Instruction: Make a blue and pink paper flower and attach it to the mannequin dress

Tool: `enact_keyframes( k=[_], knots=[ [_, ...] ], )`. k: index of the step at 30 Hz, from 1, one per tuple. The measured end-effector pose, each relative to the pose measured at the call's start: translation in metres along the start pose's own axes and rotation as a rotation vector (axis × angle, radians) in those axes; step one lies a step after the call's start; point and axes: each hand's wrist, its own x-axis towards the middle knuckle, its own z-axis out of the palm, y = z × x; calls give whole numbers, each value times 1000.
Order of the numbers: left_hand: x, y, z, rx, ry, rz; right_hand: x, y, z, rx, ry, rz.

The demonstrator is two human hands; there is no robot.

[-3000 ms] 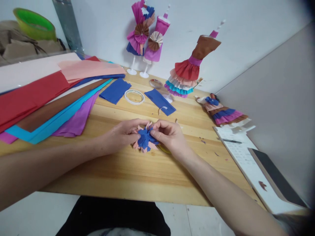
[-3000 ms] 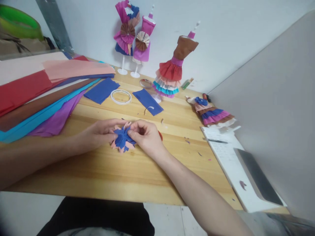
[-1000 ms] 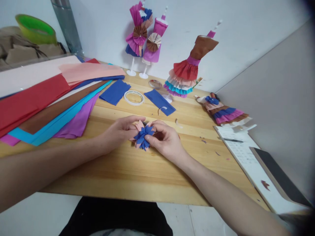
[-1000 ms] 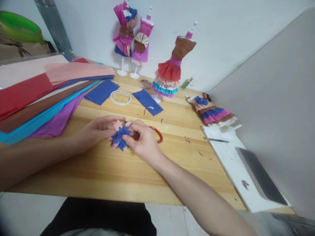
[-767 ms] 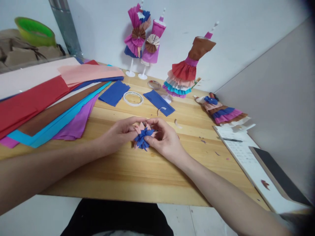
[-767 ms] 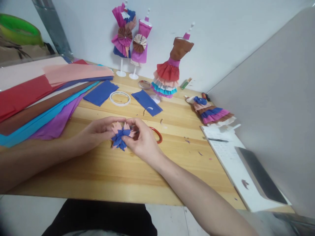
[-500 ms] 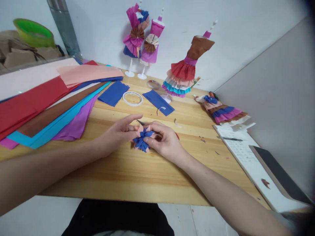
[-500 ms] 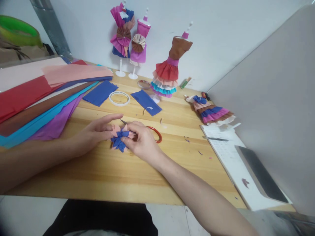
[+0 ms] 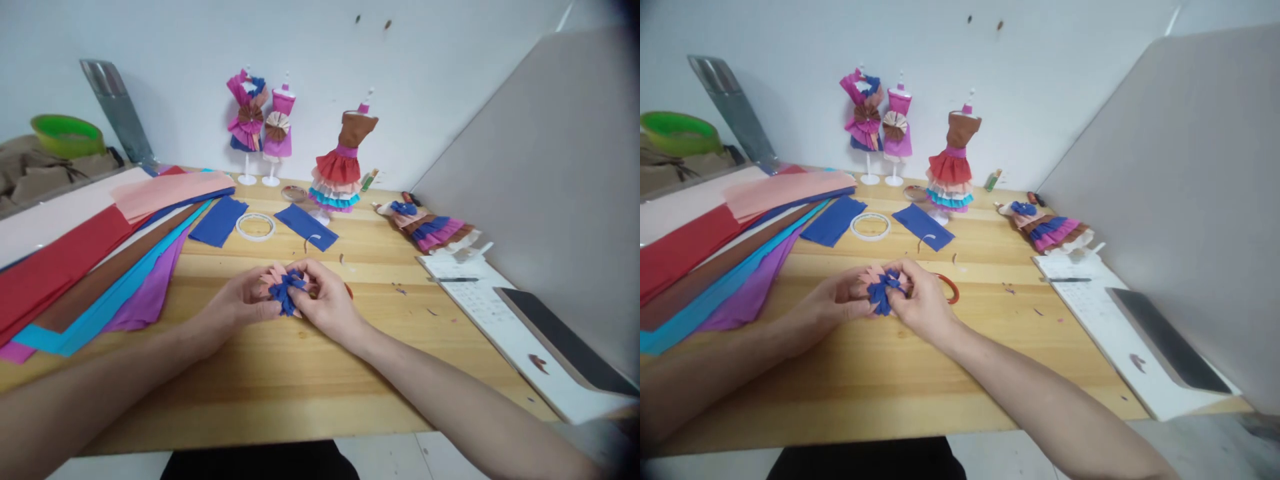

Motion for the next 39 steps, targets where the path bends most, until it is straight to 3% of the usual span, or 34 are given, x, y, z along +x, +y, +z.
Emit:
enact_keyframes(
  k=[5,13,19,26,30,35,39],
  knots=[
    [2,-5,-2,24,16,-39,2,-1,0,57,-39,-3],
    [2,-4,-6,7,26,-106,3,-7,-2,102,2,-9],
    [6,-11,-12,4,48,-149,3,4,-7,-139,29,-197],
    [6,-10,-13,-50,93,-234,7,8,-13,-208,-3,-369],
    [6,-4,-11,-14,64,-166,9,7,-12,-178,-24,-480],
    [6,-21,-12,-33,36,-78,10,5,-13,-158,-67,-506],
    [8,-25,0,-32,145,-61,9,5,-13,-174,-76,-484]
  ],
)
